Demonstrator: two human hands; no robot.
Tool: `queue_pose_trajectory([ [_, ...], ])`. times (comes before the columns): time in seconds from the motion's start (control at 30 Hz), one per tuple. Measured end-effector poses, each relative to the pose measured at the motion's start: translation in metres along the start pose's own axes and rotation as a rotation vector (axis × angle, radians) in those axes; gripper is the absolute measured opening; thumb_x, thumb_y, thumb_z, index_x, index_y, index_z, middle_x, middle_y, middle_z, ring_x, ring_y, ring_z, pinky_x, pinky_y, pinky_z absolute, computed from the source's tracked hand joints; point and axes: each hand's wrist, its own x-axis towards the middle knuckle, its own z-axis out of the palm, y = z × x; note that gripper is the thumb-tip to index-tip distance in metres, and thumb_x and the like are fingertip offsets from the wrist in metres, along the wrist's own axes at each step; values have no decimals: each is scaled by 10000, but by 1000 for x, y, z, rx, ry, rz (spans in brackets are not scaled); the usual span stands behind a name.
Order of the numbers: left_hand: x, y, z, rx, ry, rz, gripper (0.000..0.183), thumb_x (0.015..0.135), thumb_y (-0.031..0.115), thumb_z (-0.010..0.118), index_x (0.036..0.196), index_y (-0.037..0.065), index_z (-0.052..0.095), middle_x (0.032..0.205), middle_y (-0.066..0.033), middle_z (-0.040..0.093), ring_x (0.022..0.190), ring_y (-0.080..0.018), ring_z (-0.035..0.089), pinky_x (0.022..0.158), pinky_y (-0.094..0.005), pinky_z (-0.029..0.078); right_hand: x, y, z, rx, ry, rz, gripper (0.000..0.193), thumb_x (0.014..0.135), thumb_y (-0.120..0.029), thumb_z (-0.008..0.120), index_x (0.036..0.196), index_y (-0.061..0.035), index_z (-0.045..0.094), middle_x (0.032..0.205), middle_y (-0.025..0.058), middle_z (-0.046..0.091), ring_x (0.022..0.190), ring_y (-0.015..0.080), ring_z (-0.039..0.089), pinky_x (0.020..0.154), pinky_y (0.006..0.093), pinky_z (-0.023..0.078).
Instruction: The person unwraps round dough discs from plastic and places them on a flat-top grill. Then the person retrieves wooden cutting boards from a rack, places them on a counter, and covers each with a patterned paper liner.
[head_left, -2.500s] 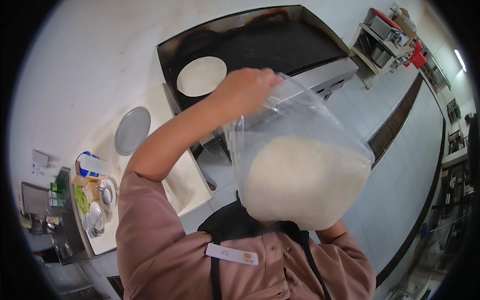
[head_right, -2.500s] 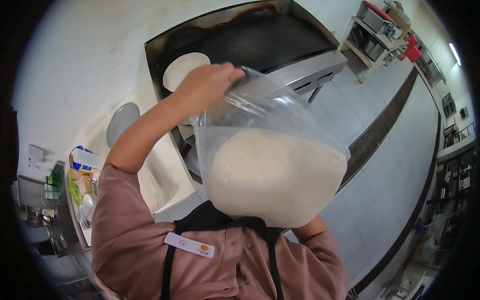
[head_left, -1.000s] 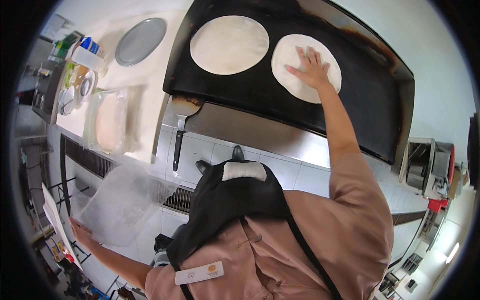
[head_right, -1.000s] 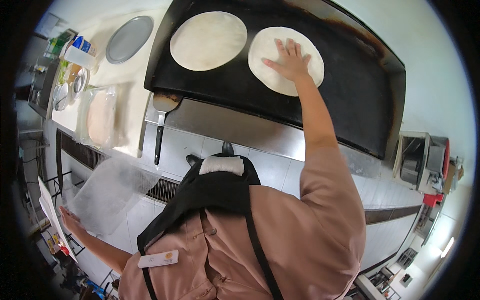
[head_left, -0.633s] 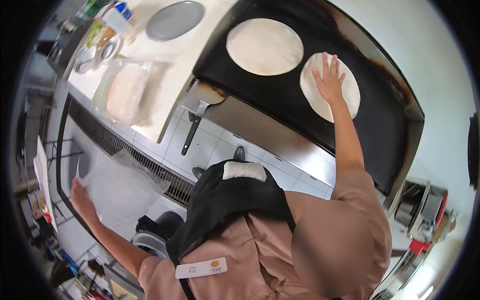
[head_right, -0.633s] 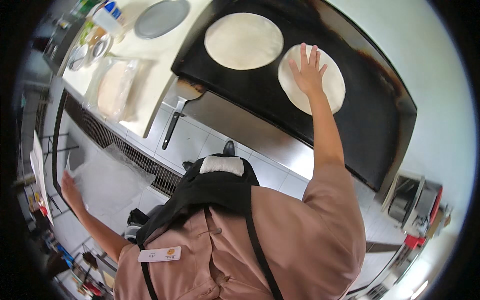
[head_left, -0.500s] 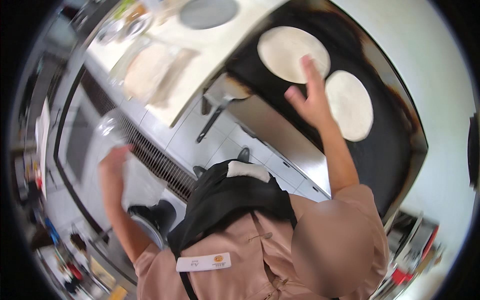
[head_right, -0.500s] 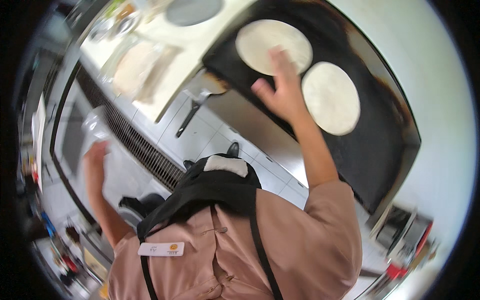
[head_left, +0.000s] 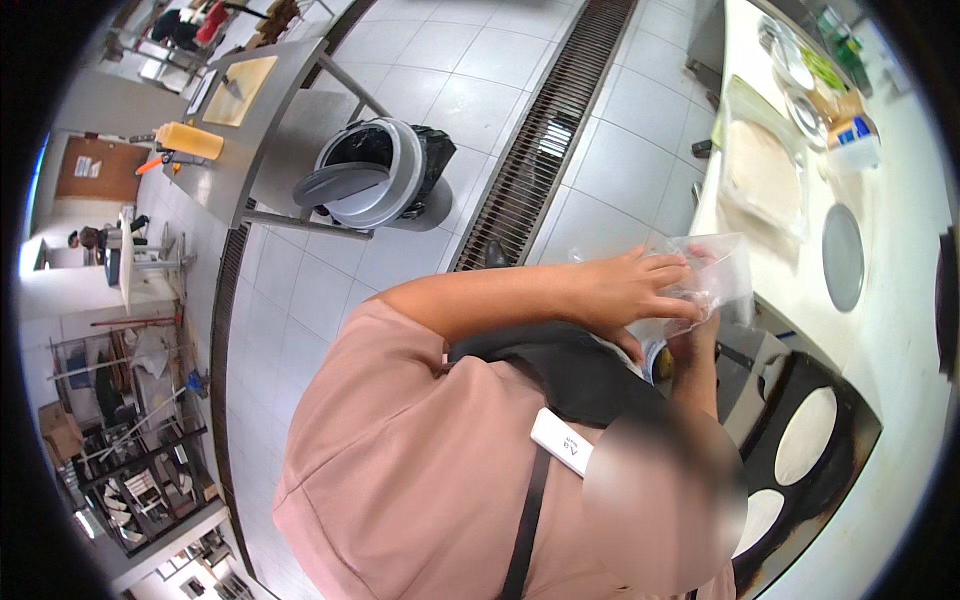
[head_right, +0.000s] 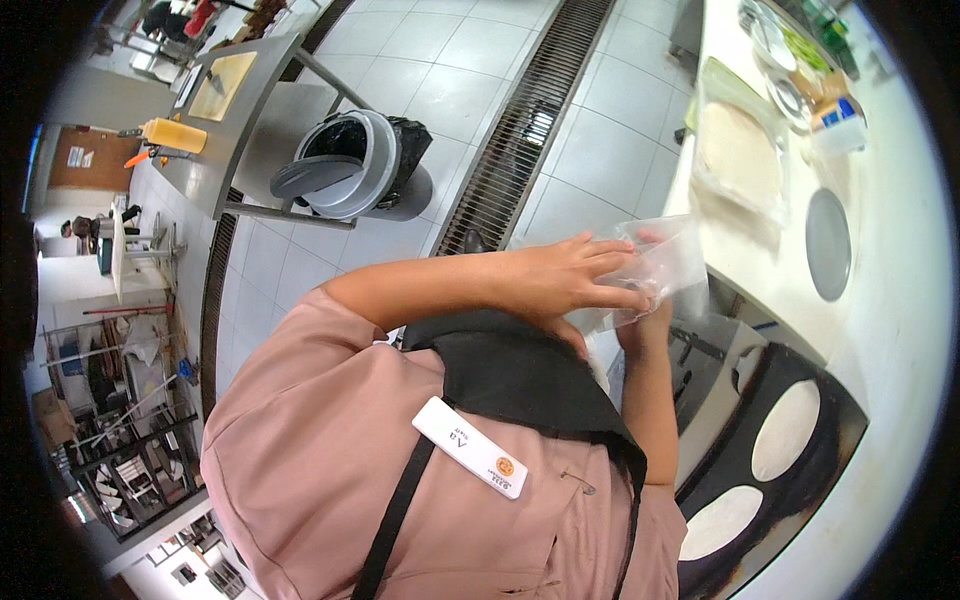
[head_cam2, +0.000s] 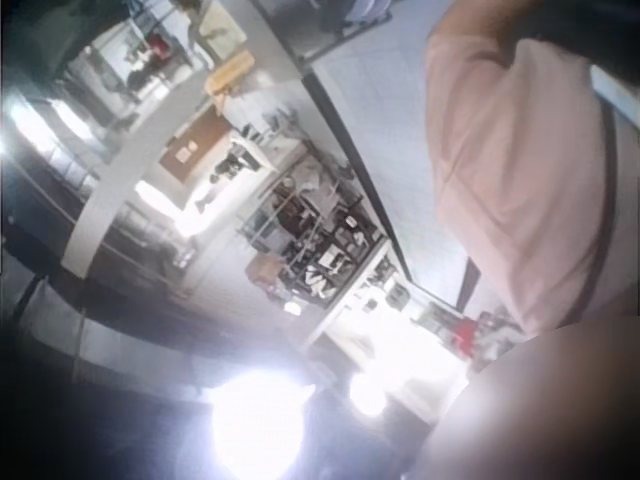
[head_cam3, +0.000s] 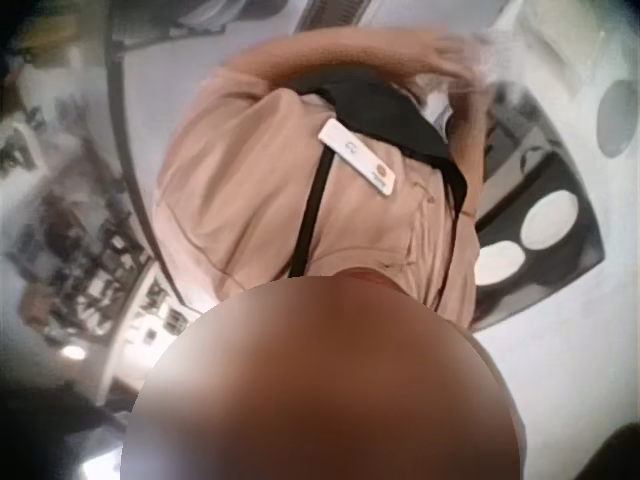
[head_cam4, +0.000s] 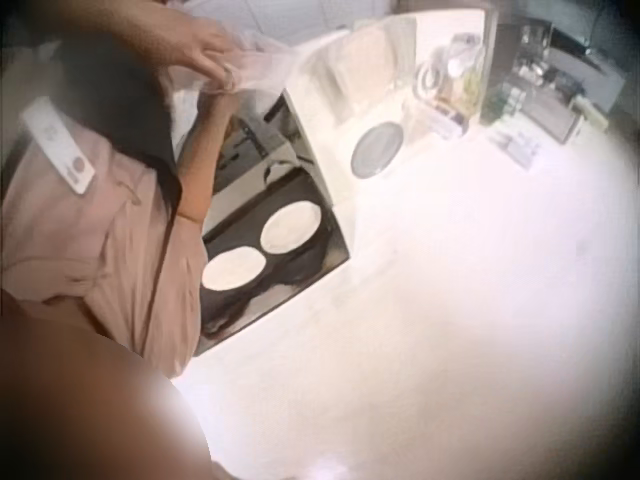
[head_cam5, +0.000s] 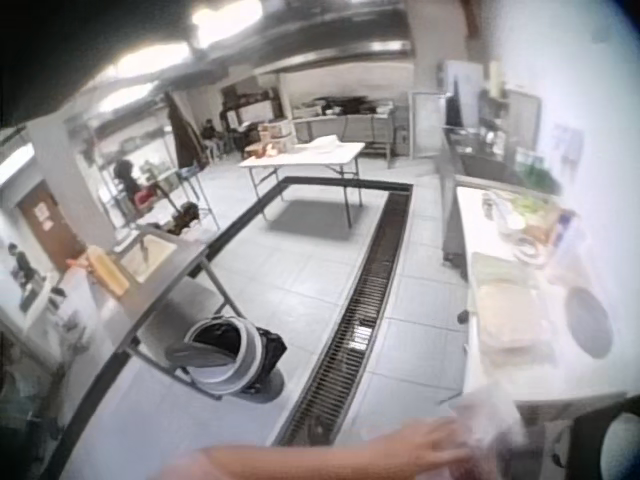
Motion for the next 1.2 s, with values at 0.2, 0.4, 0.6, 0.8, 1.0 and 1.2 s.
queue_pose_trajectory([
  [0.2,-148,-200,-83,142,59,-511,187,836,26,512,999,70,593,1052,-168,610,930,-324,591,821,-396,474,76,-2,93,-189,-18,376,598,892,-135,566,1420,-87,289,1351,147,421,1228,255,450,1025,382,364],
  [0.4,-358,-352,-266,1382,7,-1079,338,854,107,484,1172,17,553,1263,-166,520,1183,-302,482,1030,-402,351,83,131,24,-953,285,432,459,879,-226,605,1280,-36,487,1270,137,535,1099,248,568,926,353,442],
  [0.6,-442,-384,-272,140,-825,-2119,826,776,667,572,1354,88,455,1426,-179,383,1300,-322,380,1040,-533,292,-78,261,-120,-1489,-433,1344,488,874,-422,477,1098,-20,638,1170,221,588,1059,379,582,904,444,469],
  [0.8,-406,-423,-248,377,-803,-2190,491,919,348,478,1370,154,459,1472,-181,302,1352,-335,300,1056,-545,254,-57,272,-115,-1160,-197,1139,304,840,-305,533,929,-66,698,768,191,651,729,297,641,565,433,512],
  [1.0,-367,-447,-241,589,-708,-2437,701,812,425,623,1419,177,375,1547,-148,72,1398,-363,156,1086,-595,128,163,247,-82,-1137,181,973,264,842,-252,507,861,-64,692,776,158,667,782,289,647,700,421,487],
  [1.2,-345,-454,-248,261,-356,-2582,690,806,374,639,1401,125,394,1522,-127,209,1351,-312,318,1121,-466,192,378,187,-177,-1012,121,971,399,809,-391,602,1018,-57,662,992,163,667,950,293,624,861,380,473],
])
